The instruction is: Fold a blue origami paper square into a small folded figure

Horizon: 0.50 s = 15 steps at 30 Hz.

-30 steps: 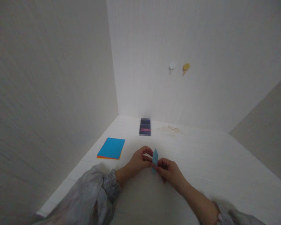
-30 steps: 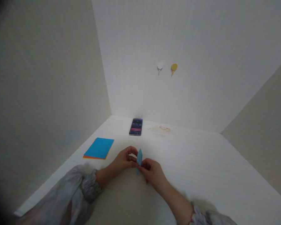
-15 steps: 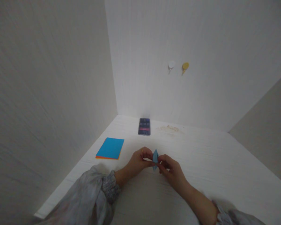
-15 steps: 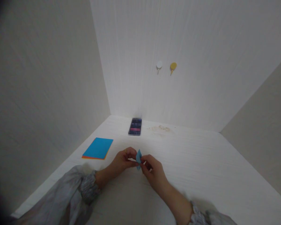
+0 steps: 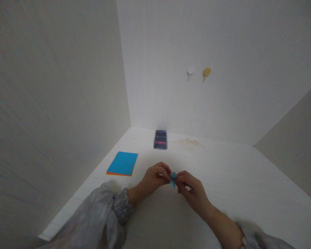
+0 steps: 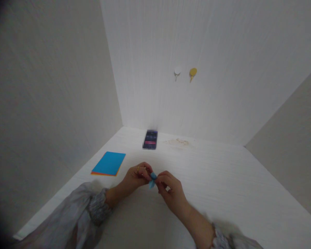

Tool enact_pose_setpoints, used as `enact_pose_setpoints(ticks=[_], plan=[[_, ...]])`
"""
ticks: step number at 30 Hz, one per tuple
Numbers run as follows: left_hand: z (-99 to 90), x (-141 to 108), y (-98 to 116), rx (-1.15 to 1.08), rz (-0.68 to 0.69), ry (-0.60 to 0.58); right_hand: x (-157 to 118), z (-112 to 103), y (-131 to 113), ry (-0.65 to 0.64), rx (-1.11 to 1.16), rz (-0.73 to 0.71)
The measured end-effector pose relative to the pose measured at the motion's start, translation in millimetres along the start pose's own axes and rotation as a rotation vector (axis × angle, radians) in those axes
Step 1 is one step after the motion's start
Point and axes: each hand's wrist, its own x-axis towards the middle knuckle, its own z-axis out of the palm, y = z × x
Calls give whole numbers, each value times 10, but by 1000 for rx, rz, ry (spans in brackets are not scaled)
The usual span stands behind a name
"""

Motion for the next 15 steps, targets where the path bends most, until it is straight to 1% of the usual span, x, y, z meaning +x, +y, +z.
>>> enact_pose_setpoints(ticks=[5,9,12,15], plan=[[14,5,62,72,40,-13,1,3,-18,24,-68,-65],[39,-1,111,51,-13,-26,-3,-3,-38,19,-87,-65],[42,-6,88,7,-59,-21,-1,0,-47,21,-69,12],[26,-2,46,22,-114,-10,10,14,-32,28,4,164]])
